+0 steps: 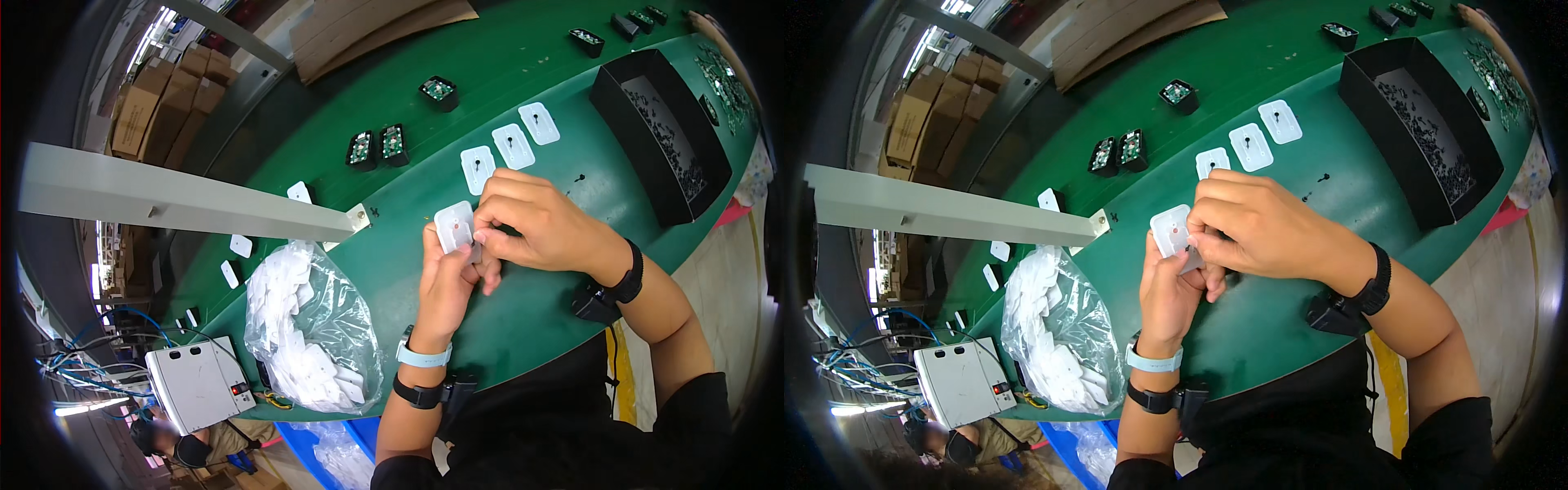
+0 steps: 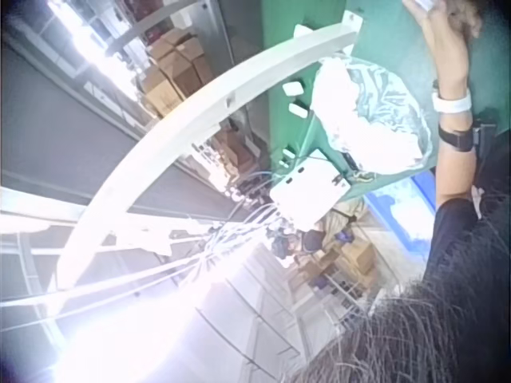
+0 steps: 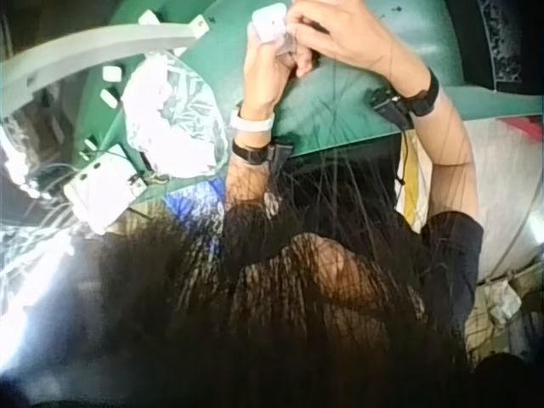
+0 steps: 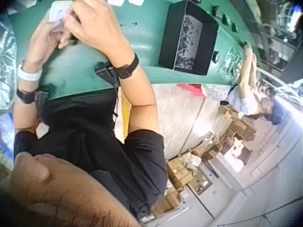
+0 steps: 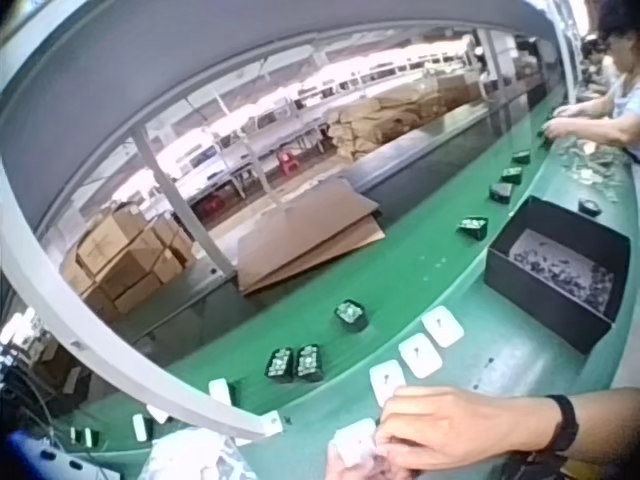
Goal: The person assembles small electronic devices by inserting circuit boards into white plastic housings. They repeatedly pick up a white casing, place a green circuit board inside, and secure it with a black cover. The process is performed one unit at a time on a green workbench.
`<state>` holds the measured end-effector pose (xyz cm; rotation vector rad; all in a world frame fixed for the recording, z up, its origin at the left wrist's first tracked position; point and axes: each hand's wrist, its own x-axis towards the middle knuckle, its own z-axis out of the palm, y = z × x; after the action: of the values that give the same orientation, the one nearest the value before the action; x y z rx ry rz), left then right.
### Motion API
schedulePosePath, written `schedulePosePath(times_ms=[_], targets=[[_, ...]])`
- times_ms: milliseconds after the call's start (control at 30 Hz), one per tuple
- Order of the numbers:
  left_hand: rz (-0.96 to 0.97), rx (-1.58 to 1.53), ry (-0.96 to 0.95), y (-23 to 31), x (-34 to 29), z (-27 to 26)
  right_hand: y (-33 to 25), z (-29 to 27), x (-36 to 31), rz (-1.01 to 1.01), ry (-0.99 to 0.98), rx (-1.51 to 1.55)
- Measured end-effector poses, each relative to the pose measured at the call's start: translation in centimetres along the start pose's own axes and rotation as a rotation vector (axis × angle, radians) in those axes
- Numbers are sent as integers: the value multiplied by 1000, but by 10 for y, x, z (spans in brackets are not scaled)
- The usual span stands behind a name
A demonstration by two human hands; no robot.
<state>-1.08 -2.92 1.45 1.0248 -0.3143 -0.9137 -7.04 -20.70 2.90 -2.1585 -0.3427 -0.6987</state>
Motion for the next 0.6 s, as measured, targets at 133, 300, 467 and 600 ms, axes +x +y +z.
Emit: schedulePosePath(times_ms=[133,300,467,600], targets=[[200,174,31,-8,2,5,1,0,1,-40,32,-66],[297,210,16,-16,5,5,-1,0,3,-79,98,-134],[349,333,114,-12,2,14,1,2,5,-131,134,-218],[376,405,169,-14,0,14,0,3,4,-123,142,-250]])
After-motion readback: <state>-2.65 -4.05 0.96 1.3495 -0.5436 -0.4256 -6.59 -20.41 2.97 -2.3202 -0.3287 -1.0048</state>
